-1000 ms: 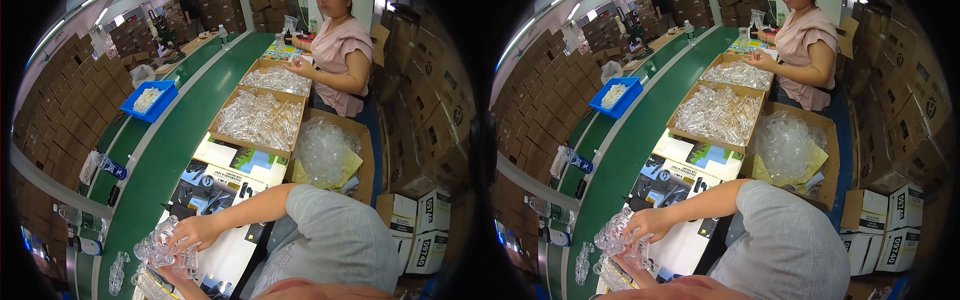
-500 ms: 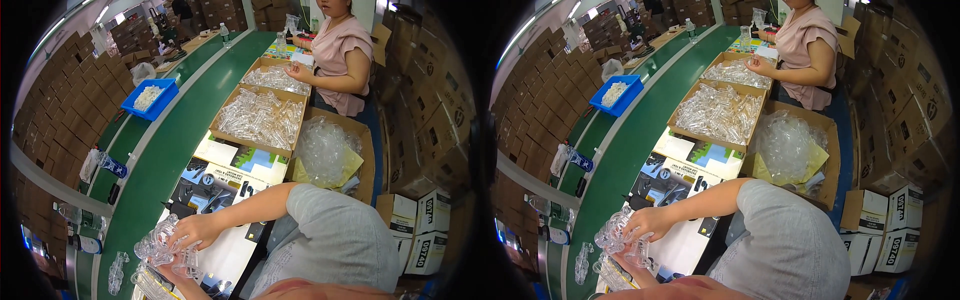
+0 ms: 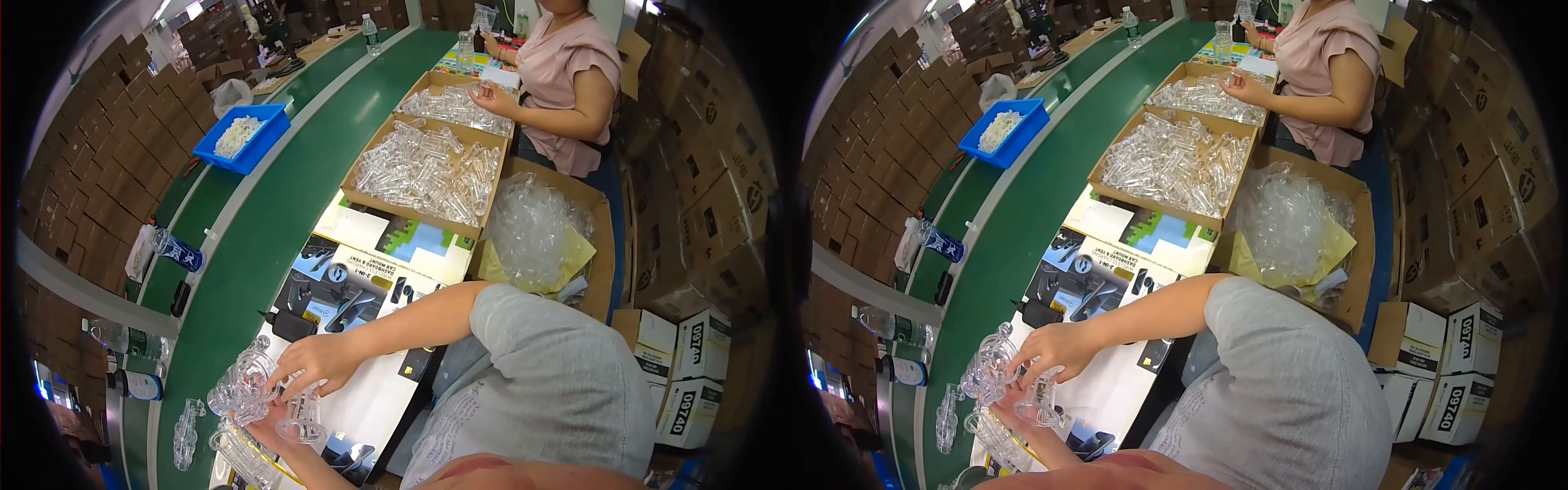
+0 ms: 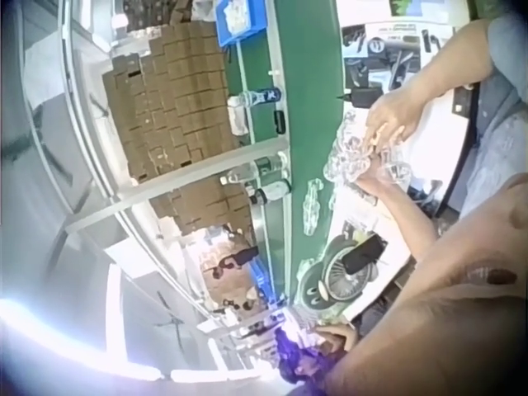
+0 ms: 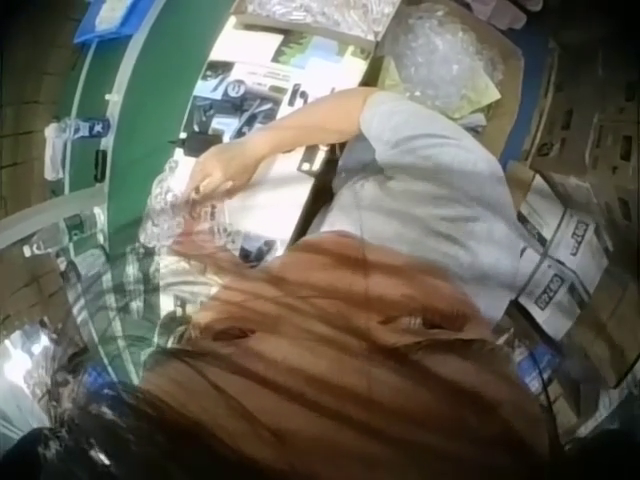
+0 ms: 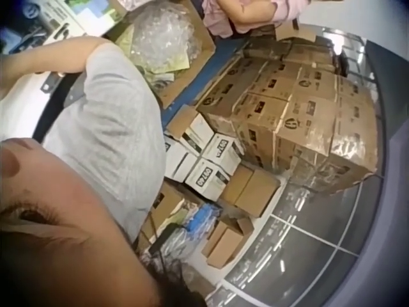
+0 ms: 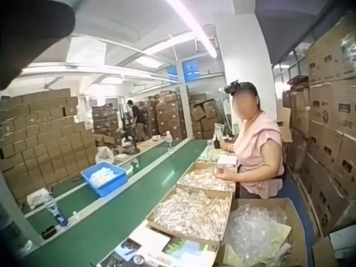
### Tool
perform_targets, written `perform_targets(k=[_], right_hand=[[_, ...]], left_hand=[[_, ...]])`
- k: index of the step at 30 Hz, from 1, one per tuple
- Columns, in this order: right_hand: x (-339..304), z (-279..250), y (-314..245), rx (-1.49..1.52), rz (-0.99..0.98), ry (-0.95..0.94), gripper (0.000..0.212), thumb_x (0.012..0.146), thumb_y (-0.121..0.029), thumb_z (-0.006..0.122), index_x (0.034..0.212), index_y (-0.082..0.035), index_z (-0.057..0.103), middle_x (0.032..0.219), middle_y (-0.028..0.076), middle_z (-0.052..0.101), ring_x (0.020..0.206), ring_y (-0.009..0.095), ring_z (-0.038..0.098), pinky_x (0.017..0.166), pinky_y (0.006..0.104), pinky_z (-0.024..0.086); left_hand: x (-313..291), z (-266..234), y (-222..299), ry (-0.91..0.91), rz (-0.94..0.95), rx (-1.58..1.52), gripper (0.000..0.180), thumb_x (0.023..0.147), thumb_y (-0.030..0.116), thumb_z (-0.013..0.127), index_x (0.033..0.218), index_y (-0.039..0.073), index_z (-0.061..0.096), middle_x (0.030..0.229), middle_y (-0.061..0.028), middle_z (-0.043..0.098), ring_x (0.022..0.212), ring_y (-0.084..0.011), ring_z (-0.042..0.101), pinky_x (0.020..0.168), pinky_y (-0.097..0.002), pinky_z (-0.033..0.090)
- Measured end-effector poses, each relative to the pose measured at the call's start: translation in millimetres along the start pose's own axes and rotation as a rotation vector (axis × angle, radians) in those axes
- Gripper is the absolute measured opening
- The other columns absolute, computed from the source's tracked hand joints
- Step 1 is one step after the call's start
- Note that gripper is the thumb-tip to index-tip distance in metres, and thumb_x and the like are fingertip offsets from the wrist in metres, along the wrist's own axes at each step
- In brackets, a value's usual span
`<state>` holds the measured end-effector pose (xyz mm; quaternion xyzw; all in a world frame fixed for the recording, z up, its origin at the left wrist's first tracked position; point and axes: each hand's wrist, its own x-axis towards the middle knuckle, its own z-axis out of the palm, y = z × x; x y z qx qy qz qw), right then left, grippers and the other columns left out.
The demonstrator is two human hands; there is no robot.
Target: Applying liquid from a squeeze bottle to plastic components and assembling them at a factory workstation.
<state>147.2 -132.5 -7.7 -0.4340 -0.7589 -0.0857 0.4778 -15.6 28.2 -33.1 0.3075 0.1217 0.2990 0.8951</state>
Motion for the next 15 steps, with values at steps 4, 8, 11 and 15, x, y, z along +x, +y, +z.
perform_targets(k=[4,8,11,15], right_hand=[[-3.4,-4.3,-2.2,0.005,0.002,-0.010,0.055,0.057,-0.010,0.074,0.110,-0.014,0.059,0.128,0.009,0.047,0.101,0.029,0.054,0.086,0.0406,0.043],[-5.5,-10.5,-3.8,0.011,0.020,-0.006,0.051,0.059,-0.011,0.072,0.108,-0.016,0.059,0.125,0.008,0.049,0.101,0.027,0.054,0.086,0.0394,0.043],[1.1,-5.9,0.6,0.025,-0.017,-0.012,0.053,0.059,-0.010,0.072,0.111,-0.016,0.059,0.126,0.009,0.048,0.103,0.028,0.053,0.086,0.0397,0.043],[5.7,-0.9,8.9,0.014,0.020,-0.078,0.058,0.058,-0.010,0.072,0.114,-0.016,0.058,0.129,0.010,0.046,0.104,0.030,0.053,0.087,0.0411,0.044]], left_hand=[[-9.2,23.2,-6.9,-0.004,-0.012,0.014,0.058,0.089,0.050,0.041,0.129,0.006,0.041,0.126,-0.0147,0.048,0.109,-0.0270,0.051,0.087,-0.0419,0.047],[-10.0,36.1,-9.5,0.075,-0.024,0.063,0.058,0.090,0.049,0.040,0.128,0.006,0.042,0.126,-0.0143,0.048,0.108,-0.0267,0.051,0.085,-0.0420,0.048],[-9.9,29.5,-5.8,0.073,0.077,0.045,0.059,0.089,0.050,0.039,0.129,0.007,0.041,0.127,-0.0143,0.048,0.109,-0.0268,0.050,0.084,-0.0449,0.047],[1.2,-3.2,8.2,-0.408,-0.189,-0.383,0.062,0.089,0.050,0.034,0.131,0.004,0.037,0.132,-0.0227,0.039,0.119,-0.0371,0.041,0.094,-0.0551,0.037]])
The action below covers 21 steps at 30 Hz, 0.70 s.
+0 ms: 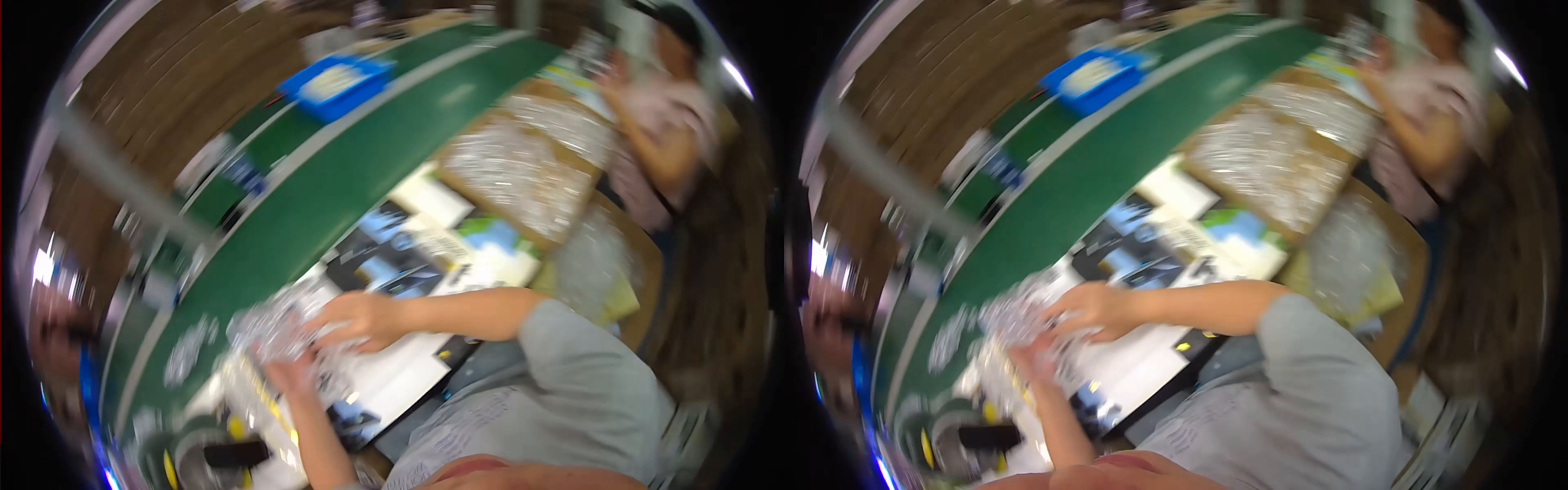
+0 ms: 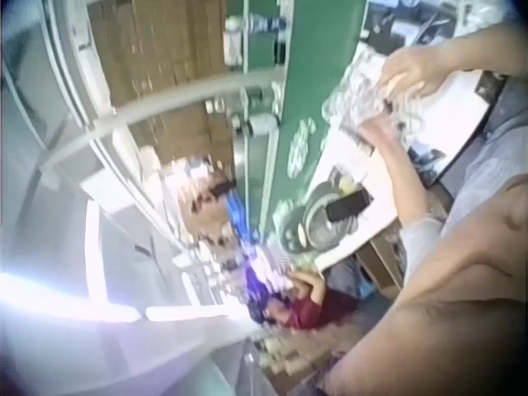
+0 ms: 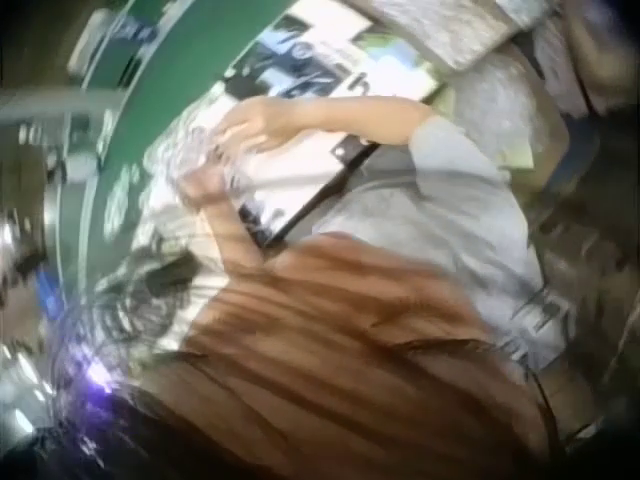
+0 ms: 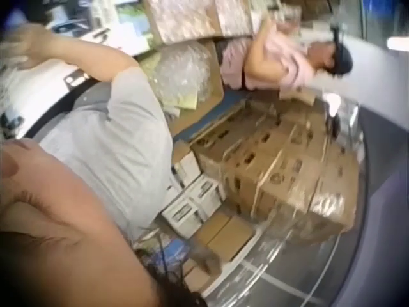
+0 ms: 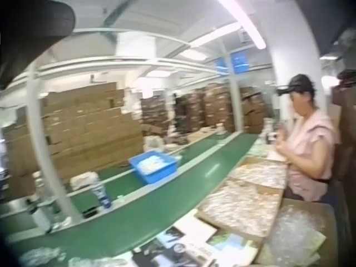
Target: Applying liquid from a squeeze bottle to plastic components and assembling them at a factory workstation.
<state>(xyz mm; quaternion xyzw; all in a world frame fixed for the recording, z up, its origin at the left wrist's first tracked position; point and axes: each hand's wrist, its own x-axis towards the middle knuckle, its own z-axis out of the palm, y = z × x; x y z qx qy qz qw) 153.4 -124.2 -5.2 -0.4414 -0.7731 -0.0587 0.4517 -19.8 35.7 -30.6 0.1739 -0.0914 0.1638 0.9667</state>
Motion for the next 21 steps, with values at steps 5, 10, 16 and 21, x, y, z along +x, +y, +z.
perform_targets(k=[5,10,16,21], right_hand=[[2.1,-5.4,-7.7,-0.112,0.090,-0.068,0.050,0.059,-0.009,0.069,0.108,-0.012,0.062,0.120,0.016,0.053,0.106,0.031,0.054,0.087,0.0425,0.044],[11.2,6.0,-25.1,-0.067,0.140,-0.088,0.052,0.049,0.000,0.063,0.101,-0.008,0.064,0.119,0.019,0.053,0.105,0.035,0.054,0.088,0.0416,0.044],[3.6,8.2,-22.2,-0.058,0.166,-0.055,0.057,0.045,0.003,0.056,0.100,-0.006,0.064,0.121,0.020,0.052,0.107,0.036,0.053,0.089,0.0415,0.043],[3.9,3.5,-17.8,-0.062,0.167,-0.074,0.058,0.043,0.002,0.055,0.100,-0.005,0.064,0.122,0.020,0.051,0.110,0.036,0.051,0.092,0.0421,0.041]], left_hand=[[12.9,-0.2,-12.4,0.422,0.185,0.193,0.043,0.092,0.038,0.037,0.121,0.008,0.047,0.117,-0.0105,0.054,0.108,-0.0240,0.051,0.096,-0.0403,0.038],[2.4,23.0,-13.8,0.240,0.247,0.278,0.046,0.090,0.042,0.045,0.124,0.011,0.044,0.122,-0.0086,0.051,0.112,-0.0220,0.049,0.098,-0.0380,0.036],[5.2,20.1,-15.7,0.311,0.232,0.326,0.047,0.092,0.045,0.040,0.124,0.012,0.044,0.121,-0.0087,0.052,0.112,-0.0220,0.049,0.097,-0.0374,0.036],[9.9,15.1,-17.9,0.289,0.218,0.302,0.047,0.092,0.045,0.039,0.124,0.012,0.043,0.121,-0.0094,0.052,0.112,-0.0223,0.049,0.098,-0.0375,0.036]])
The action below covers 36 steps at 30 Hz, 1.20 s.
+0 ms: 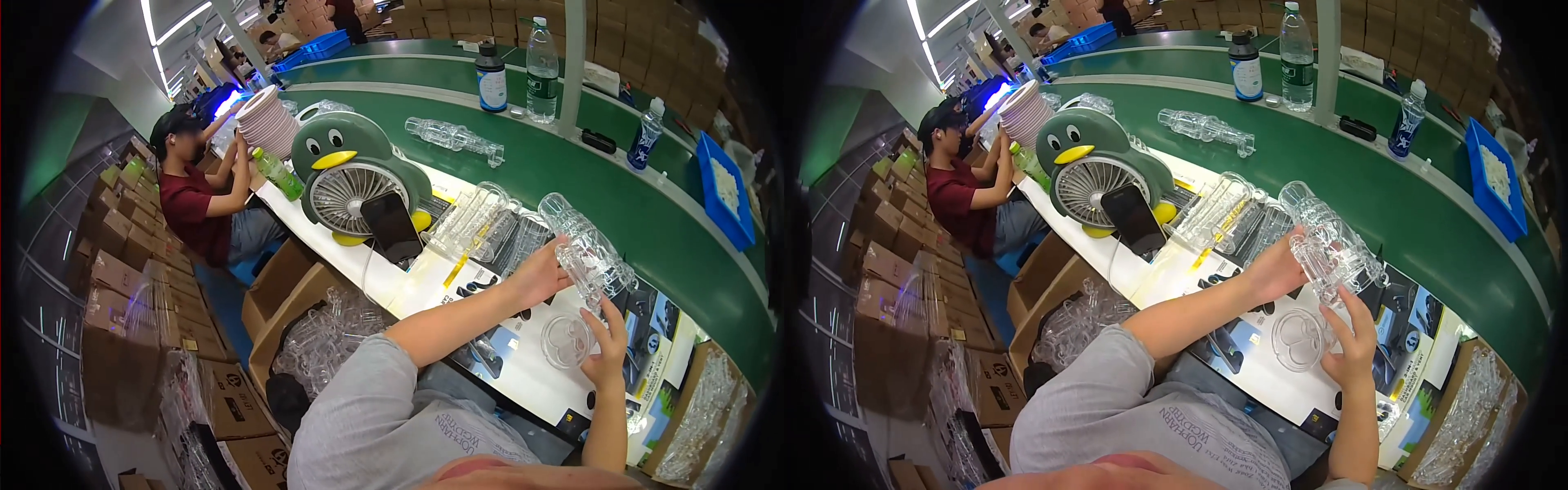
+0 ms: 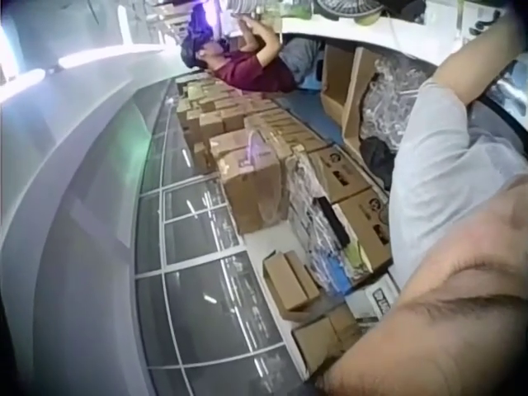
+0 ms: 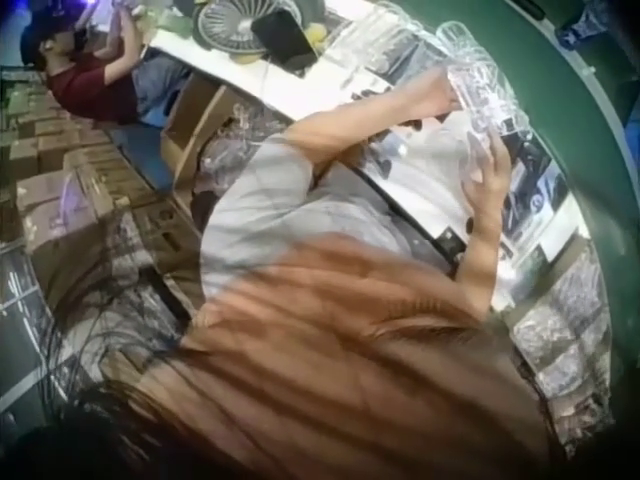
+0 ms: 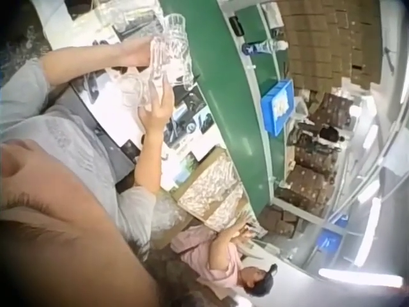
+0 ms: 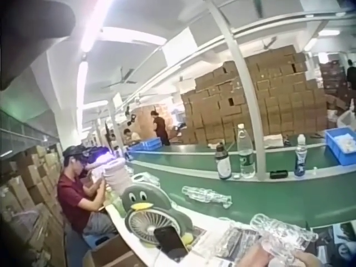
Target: Applying liquid from a squeeze bottle to plastic components and assembling them at a factory workstation.
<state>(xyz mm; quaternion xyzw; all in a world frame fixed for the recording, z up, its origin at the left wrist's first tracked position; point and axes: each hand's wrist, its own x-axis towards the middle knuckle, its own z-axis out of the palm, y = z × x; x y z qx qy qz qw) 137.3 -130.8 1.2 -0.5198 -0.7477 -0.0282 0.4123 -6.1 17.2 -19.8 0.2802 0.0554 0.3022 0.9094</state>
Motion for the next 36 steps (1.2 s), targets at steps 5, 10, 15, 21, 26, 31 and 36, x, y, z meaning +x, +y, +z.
perform_targets(k=[5,10,15,21,26,31,36], right_hand=[[0.1,0.8,3.4,0.003,0.009,0.011,0.058,0.043,0.002,0.056,0.100,-0.005,0.064,0.122,0.019,0.052,0.109,0.036,0.051,0.092,0.0426,0.041],[2.0,1.2,3.0,-0.007,-0.001,0.018,0.055,0.043,0.002,0.057,0.097,-0.004,0.064,0.120,0.018,0.053,0.106,0.036,0.053,0.091,0.0431,0.042],[2.4,-2.5,3.5,-0.050,-0.040,-0.054,0.045,0.056,-0.008,0.070,0.100,-0.003,0.063,0.119,0.021,0.053,0.107,0.036,0.053,0.090,0.0400,0.043],[2.1,-3.3,1.9,-0.045,-0.041,-0.059,0.043,0.057,-0.010,0.071,0.099,-0.003,0.063,0.119,0.021,0.053,0.107,0.035,0.053,0.090,0.0400,0.043],[4.5,-1.4,-1.4,-0.003,-0.017,-0.008,0.053,0.045,0.000,0.060,0.098,-0.006,0.064,0.118,0.017,0.055,0.103,0.035,0.054,0.090,0.0449,0.043],[6.9,-1.9,-3.6,-0.003,-0.037,-0.038,0.053,0.049,-0.001,0.063,0.101,-0.007,0.063,0.118,0.017,0.054,0.102,0.035,0.055,0.089,0.0443,0.044],[6.3,-2.4,-2.6,0.001,-0.023,-0.048,0.054,0.049,-0.001,0.063,0.102,-0.007,0.063,0.118,0.017,0.054,0.101,0.034,0.055,0.088,0.0443,0.044]], left_hand=[[2.1,1.8,0.7,-0.049,0.017,0.011,0.046,0.093,0.046,0.036,0.124,0.013,0.042,0.122,-0.0102,0.051,0.114,-0.0229,0.048,0.098,-0.0384,0.036],[1.3,0.2,1.0,-0.039,-0.006,0.003,0.047,0.093,0.046,0.036,0.125,0.013,0.041,0.123,-0.0101,0.050,0.115,-0.0231,0.047,0.100,-0.0386,0.034],[0.4,2.6,0.1,-0.011,-0.023,-0.044,0.046,0.093,0.046,0.038,0.121,0.010,0.047,0.117,-0.0069,0.055,0.111,-0.0199,0.051,0.099,-0.0364,0.035],[0.6,2.2,-1.2,0.011,-0.043,-0.059,0.047,0.092,0.048,0.039,0.121,0.013,0.047,0.118,-0.0066,0.055,0.111,-0.0194,0.051,0.098,-0.0359,0.035],[0.4,4.5,0.3,-0.007,-0.059,-0.070,0.047,0.092,0.048,0.037,0.123,0.013,0.046,0.120,-0.0067,0.054,0.111,-0.0195,0.050,0.098,-0.0361,0.035],[0.8,-0.8,1.1,-0.067,-0.056,-0.090,0.052,0.093,0.046,0.036,0.131,0.011,0.037,0.130,-0.0109,0.044,0.120,-0.0244,0.043,0.102,-0.0414,0.033],[1.8,2.9,6.5,-0.088,-0.033,-0.100,0.052,0.093,0.045,0.037,0.129,0.009,0.038,0.126,-0.0116,0.047,0.118,-0.0248,0.045,0.100,-0.0417,0.035]])
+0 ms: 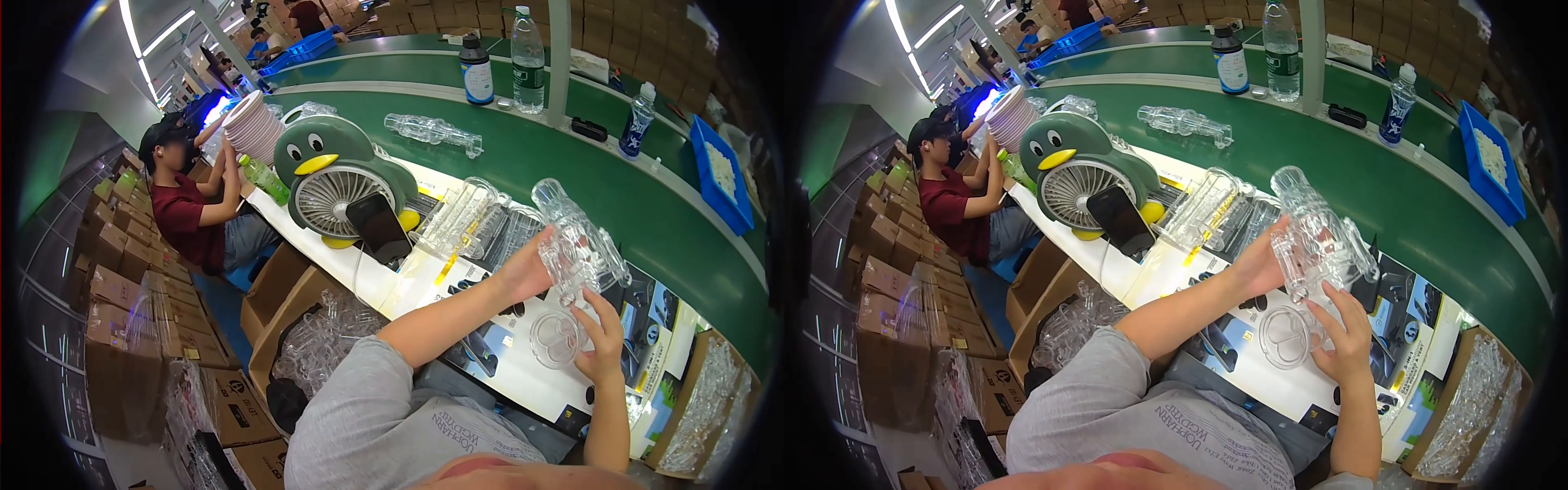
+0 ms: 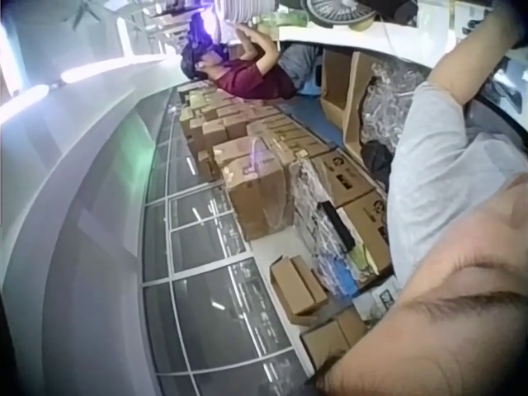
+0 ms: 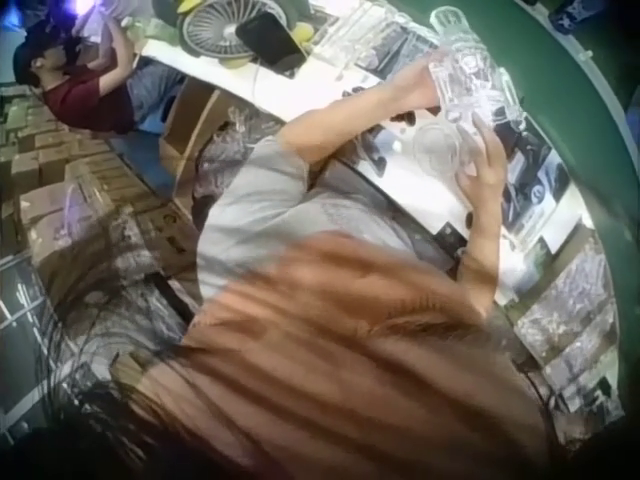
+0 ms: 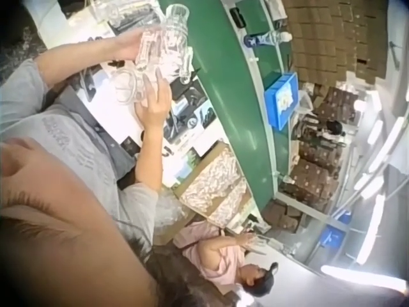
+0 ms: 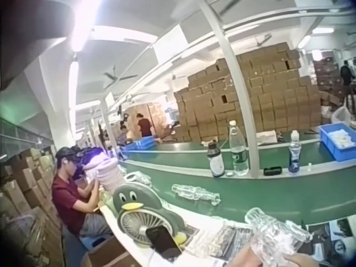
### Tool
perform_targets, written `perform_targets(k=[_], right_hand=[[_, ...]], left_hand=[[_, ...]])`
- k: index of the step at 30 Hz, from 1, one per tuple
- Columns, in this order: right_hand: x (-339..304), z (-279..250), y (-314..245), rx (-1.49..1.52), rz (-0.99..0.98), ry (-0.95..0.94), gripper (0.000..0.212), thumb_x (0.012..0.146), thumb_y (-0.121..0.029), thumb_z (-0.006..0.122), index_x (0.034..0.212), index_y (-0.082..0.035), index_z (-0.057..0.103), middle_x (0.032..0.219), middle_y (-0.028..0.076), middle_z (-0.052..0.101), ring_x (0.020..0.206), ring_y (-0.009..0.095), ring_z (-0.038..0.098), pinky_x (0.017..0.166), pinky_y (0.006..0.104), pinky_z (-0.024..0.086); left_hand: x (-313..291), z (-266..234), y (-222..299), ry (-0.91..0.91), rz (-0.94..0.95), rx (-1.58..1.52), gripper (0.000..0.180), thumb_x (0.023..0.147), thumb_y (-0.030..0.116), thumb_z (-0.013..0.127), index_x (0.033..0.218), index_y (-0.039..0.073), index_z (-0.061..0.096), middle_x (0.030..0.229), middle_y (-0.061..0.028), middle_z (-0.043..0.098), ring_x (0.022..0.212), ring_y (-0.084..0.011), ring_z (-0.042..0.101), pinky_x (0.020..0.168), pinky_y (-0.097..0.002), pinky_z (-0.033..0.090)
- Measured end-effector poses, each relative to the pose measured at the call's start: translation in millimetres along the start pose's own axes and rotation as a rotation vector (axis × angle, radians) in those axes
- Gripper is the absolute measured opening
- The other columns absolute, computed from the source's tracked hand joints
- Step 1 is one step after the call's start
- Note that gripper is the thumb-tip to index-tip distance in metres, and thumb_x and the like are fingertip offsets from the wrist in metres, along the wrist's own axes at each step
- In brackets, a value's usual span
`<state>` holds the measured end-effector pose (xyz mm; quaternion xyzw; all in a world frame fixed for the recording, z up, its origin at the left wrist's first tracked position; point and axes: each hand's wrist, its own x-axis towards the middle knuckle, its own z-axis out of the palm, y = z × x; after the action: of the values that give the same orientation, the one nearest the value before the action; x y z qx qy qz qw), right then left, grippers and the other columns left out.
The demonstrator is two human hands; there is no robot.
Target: Applying liquid from a squeeze bottle to plastic components and assembling them at a factory workstation.
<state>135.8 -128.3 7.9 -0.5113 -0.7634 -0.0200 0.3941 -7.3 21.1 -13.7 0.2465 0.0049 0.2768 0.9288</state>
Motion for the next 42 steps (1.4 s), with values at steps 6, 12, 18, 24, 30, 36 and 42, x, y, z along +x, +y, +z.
perform_targets(k=[6,12,18,24,30,36,42], right_hand=[[-2.0,-2.3,0.8,0.005,0.003,0.030,0.051,0.051,-0.002,0.064,0.102,-0.006,0.062,0.114,0.016,0.056,0.100,0.032,0.056,0.089,0.0461,0.043],[-4.5,-5.0,8.4,0.117,-0.033,0.143,0.041,0.061,-0.005,0.066,0.101,-0.003,0.056,0.104,0.016,0.058,0.094,0.031,0.057,0.090,0.0487,0.041],[-16.9,0.8,8.6,0.105,0.284,0.271,0.043,0.058,-0.009,0.070,0.099,-0.003,0.056,0.095,0.015,0.058,0.089,0.034,0.056,0.085,0.0424,0.043],[-18.9,4.1,14.7,0.085,0.382,0.299,0.046,0.054,-0.009,0.074,0.096,-0.002,0.057,0.095,0.014,0.059,0.093,0.033,0.055,0.084,0.0416,0.043],[-15.4,5.7,21.6,-0.029,0.233,0.259,0.066,0.061,-0.002,0.075,0.119,0.000,0.044,0.098,0.010,0.059,0.088,0.019,0.059,0.079,0.0282,0.047],[-19.3,9.9,14.9,0.118,0.422,0.232,0.067,0.059,-0.001,0.075,0.118,-0.002,0.043,0.104,0.011,0.056,0.095,0.020,0.056,0.086,0.0306,0.044],[-33.7,-3.2,11.9,0.011,0.495,0.337,0.066,0.060,-0.006,0.078,0.116,-0.002,0.044,0.103,0.010,0.054,0.093,0.020,0.054,0.085,0.0307,0.042]], left_hand=[[-6.1,13.9,19.1,0.079,0.096,-0.142,0.046,0.091,0.043,0.042,0.123,0.011,0.043,0.123,-0.0089,0.050,0.116,-0.0272,0.047,0.099,-0.0498,0.035],[-5.3,16.7,23.2,0.034,0.094,-0.207,0.050,0.091,0.050,0.036,0.124,0.014,0.043,0.123,-0.0111,0.049,0.121,-0.0336,0.042,0.097,-0.0588,0.033],[-8.2,19.4,18.1,0.089,0.150,0.017,0.049,0.087,0.038,0.052,0.124,0.009,0.041,0.123,-0.0159,0.048,0.118,-0.0329,0.045,0.096,-0.0554,0.038],[-3.8,6.0,18.7,0.149,0.135,0.036,0.048,0.088,0.039,0.050,0.124,0.008,0.039,0.118,-0.0162,0.050,0.114,-0.0316,0.049,0.095,-0.0496,0.041],[-2.5,5.1,26.0,0.209,0.198,0.070,0.052,0.087,0.043,0.050,0.125,0.008,0.039,0.118,-0.0118,0.053,0.107,-0.0264,0.054,0.088,-0.0416,0.047],[-7.3,-18.2,20.1,0.262,0.140,0.128,0.048,0.084,0.033,0.059,0.124,0.014,0.039,0.120,-0.0138,0.052,0.105,-0.0289,0.056,0.088,-0.0348,0.047],[-2.7,4.8,11.5,0.281,0.078,0.127,0.033,0.085,0.032,0.060,0.110,0.018,0.044,0.099,-0.0010,0.058,0.086,-0.0123,0.060,0.049,-0.0265,0.042]])
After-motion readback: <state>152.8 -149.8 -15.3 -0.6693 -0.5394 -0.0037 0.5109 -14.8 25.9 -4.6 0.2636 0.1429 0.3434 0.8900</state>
